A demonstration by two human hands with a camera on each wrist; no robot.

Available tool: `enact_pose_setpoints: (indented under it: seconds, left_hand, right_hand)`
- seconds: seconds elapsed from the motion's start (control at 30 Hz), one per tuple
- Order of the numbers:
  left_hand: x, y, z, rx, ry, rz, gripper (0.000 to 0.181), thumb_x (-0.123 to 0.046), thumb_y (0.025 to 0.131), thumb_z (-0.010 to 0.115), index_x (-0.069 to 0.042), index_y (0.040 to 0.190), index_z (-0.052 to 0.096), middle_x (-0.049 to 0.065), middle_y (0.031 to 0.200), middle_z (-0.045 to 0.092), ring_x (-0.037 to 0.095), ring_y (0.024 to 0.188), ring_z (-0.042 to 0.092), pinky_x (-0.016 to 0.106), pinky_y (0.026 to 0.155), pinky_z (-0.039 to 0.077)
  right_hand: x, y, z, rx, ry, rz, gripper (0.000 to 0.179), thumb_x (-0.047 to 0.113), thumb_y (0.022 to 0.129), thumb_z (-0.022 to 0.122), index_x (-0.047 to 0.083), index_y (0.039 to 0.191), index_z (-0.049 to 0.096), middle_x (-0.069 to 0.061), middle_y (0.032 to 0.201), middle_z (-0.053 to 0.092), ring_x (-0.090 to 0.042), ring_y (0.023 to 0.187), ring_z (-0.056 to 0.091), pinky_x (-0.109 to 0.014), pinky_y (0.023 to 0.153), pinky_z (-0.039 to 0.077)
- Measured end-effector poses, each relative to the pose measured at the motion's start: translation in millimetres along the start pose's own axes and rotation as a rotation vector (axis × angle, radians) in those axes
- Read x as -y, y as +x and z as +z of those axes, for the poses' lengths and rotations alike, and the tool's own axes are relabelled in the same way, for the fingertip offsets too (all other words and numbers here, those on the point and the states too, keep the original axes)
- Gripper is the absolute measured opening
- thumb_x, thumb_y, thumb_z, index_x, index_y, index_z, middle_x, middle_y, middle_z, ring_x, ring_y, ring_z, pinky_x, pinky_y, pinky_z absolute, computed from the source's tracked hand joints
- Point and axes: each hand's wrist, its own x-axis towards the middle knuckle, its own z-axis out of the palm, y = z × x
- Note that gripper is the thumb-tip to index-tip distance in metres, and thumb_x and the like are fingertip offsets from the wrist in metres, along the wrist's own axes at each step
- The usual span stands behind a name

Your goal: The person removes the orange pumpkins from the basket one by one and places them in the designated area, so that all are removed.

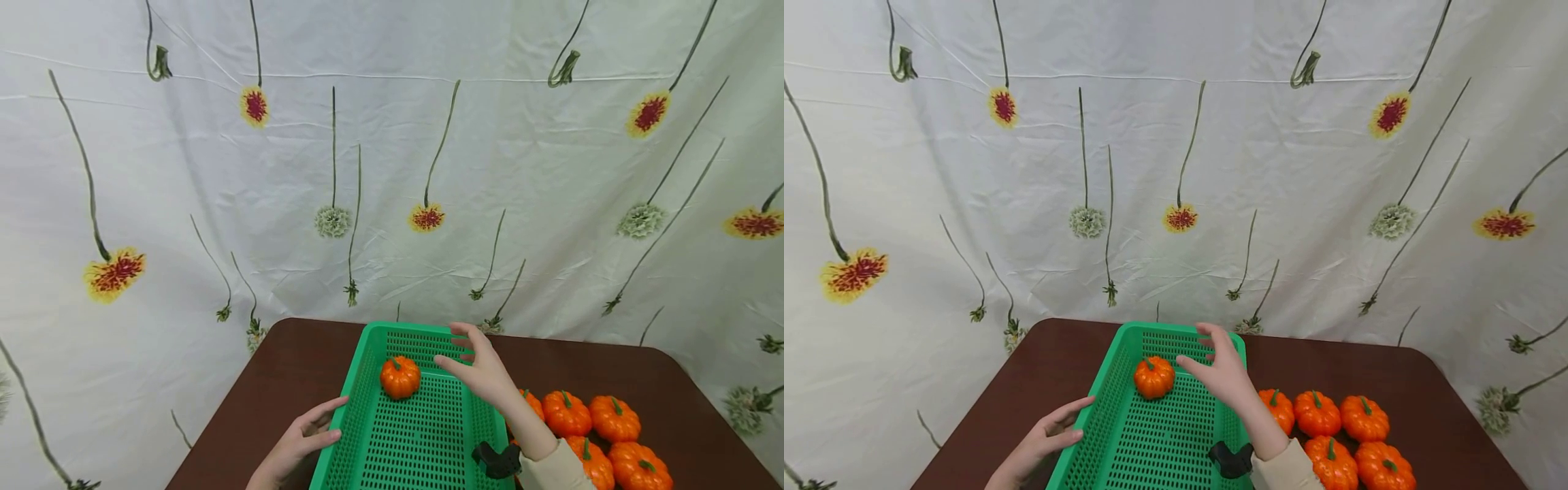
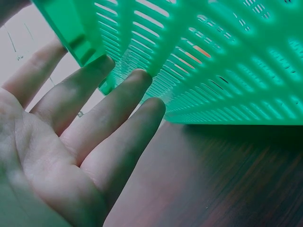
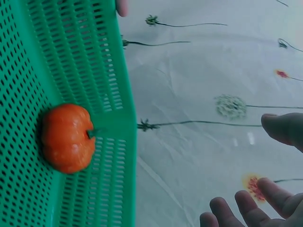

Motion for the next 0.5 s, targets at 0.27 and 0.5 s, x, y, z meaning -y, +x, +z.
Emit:
enact_pose_setpoints:
  seconds: [0.27,0.5]
  left_hand:
    - [-0.8,0.0,0.0,0.003,-0.005,0.008,0.048,-0.013,0.093,0.045,-0.009,0.140,0.032,0.013,0.144,0.020,0.006,0.126,0.026,0.051,0.099,0.022]
    - [-1.4,-0.5,0.6,0.003,-0.011,-0.005,0.048,-0.013,0.093,0.045,-0.010,0.140,0.032,0.013,0.145,0.020,0.028,0.130,0.013,0.049,0.097,0.029]
  right_hand:
    - [-4.9,17.4,37.8,0.001,0.045,0.026,0.060,0.028,0.080,0.067,0.007,0.129,0.041,-0.013,0.130,0.039,-0.033,0.114,0.042,-0.047,0.089,0.037]
    - [-9.8,27.1,60.6,-0.038,0.048,0.070,0.059,0.028,0.080,0.067,0.005,0.128,0.042,-0.014,0.129,0.040,-0.033,0.114,0.041,-0.045,0.088,0.038]
